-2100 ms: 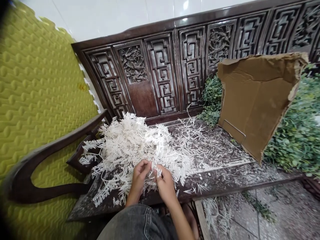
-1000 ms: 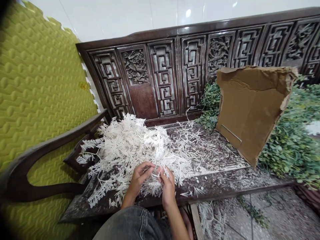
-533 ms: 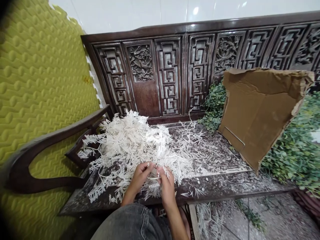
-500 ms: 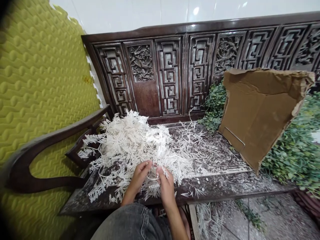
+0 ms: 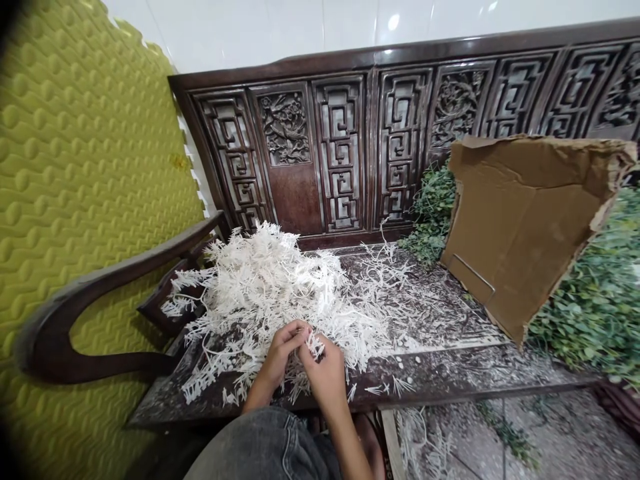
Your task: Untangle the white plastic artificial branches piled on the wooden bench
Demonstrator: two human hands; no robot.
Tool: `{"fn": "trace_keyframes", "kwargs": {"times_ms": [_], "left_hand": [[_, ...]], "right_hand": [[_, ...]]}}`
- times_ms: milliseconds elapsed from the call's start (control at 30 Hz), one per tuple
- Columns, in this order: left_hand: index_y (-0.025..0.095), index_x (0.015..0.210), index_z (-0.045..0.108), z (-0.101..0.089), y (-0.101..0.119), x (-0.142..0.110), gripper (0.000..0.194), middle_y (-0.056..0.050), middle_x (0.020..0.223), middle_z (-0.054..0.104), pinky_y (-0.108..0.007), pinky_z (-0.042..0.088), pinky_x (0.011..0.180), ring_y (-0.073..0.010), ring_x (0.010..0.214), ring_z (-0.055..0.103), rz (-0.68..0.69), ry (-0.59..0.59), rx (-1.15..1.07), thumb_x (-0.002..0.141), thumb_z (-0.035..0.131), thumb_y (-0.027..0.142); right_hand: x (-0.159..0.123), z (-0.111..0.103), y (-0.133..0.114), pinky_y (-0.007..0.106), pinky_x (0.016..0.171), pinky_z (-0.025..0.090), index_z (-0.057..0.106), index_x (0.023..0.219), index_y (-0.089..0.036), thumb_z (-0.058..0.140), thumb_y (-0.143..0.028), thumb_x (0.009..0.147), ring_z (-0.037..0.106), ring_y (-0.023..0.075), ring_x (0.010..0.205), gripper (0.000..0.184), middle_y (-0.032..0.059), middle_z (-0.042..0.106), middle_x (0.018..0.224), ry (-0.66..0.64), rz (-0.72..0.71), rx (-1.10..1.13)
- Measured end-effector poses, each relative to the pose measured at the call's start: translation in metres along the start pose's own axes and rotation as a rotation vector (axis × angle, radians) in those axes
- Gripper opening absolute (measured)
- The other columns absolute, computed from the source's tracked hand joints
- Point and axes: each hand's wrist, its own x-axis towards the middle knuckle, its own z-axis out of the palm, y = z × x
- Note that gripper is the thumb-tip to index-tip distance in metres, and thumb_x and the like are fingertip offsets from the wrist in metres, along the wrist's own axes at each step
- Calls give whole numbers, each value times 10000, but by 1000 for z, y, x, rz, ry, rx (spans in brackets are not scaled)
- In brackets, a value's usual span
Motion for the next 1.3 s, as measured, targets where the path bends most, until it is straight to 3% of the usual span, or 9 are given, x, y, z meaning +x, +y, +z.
{"fn": "trace_keyframes", "kwargs": {"times_ms": [133, 300, 500, 600, 700, 767, 867, 1100, 1300], "left_hand": [[155, 818, 641, -1, -5, 1, 271, -35, 806, 589, -232, 420, 679, -158, 738, 527, 17, 64, 7, 806, 604, 423], [180, 893, 634, -3, -9, 2, 310, -6, 709, 561, -213, 393, 555, -139, 621, 499, 9, 117, 18, 813, 584, 475], [196, 869, 654, -4, -11, 3, 233, -33, 841, 618, -247, 425, 735, -176, 803, 551, 91, 129, 70, 810, 610, 417], [203, 929, 663, -3, -9, 2, 242, -47, 900, 629, -267, 427, 771, -183, 828, 554, 106, 138, 79, 846, 565, 409], [205, 1008, 673, -1, -2, 0, 290, -76, 989, 626, -303, 441, 815, -207, 892, 563, 111, 91, 102, 868, 533, 417], [207, 1035, 681, 0, 3, -2, 307, -81, 1021, 612, -328, 443, 858, -229, 947, 563, 141, 11, 171, 803, 632, 402], [208, 1016, 699, 1, 7, -4, 345, -72, 1004, 614, -341, 431, 908, -242, 983, 566, 195, -44, 273, 705, 740, 351], [171, 949, 721, 0, -8, 1, 280, -87, 945, 691, -317, 466, 852, -231, 932, 627, 127, 54, 177, 852, 574, 389], [172, 872, 715, -1, -14, 3, 290, -58, 829, 693, -293, 463, 777, -213, 833, 622, 110, 107, 185, 867, 537, 401]], "right_hand": [[-2, -2, -2, 253, 599, 410, 658, 788, -134, 610, -368, 792, 524, 168, 629, 238, 11, 628, 672, 2, 18, 22], [-3, -3, -1, 271, 628, 451, 639, 734, -153, 591, -440, 818, 601, 203, 677, 303, 34, 652, 659, -30, 22, 105], [1, 0, 14, 342, 748, 468, 628, 984, -110, 661, -416, 773, 618, 211, 700, 374, 49, 681, 703, 168, 68, 127], [1, -2, 16, 359, 763, 474, 668, 955, -115, 661, -380, 765, 623, 232, 770, 326, 86, 696, 806, 203, 39, 115], [0, -4, 11, 381, 815, 476, 710, 947, -140, 604, -350, 804, 629, 256, 880, 275, 109, 704, 922, 184, -18, 115], [0, -6, 9, 396, 839, 476, 726, 947, -154, 597, -333, 800, 629, 265, 912, 265, 108, 707, 945, 172, -51, 123], [-1, -6, 9, 398, 831, 482, 739, 916, -163, 601, -314, 786, 636, 263, 883, 243, 99, 714, 918, 149, -83, 128], [0, -5, 8, 357, 821, 475, 729, 929, -150, 574, -362, 840, 645, 253, 887, 277, 106, 721, 929, 94, -35, 87], [1, 1, 6, 278, 636, 427, 699, 800, -140, 627, -419, 789, 574, 196, 645, 288, 42, 676, 700, 114, 14, -2]]}}
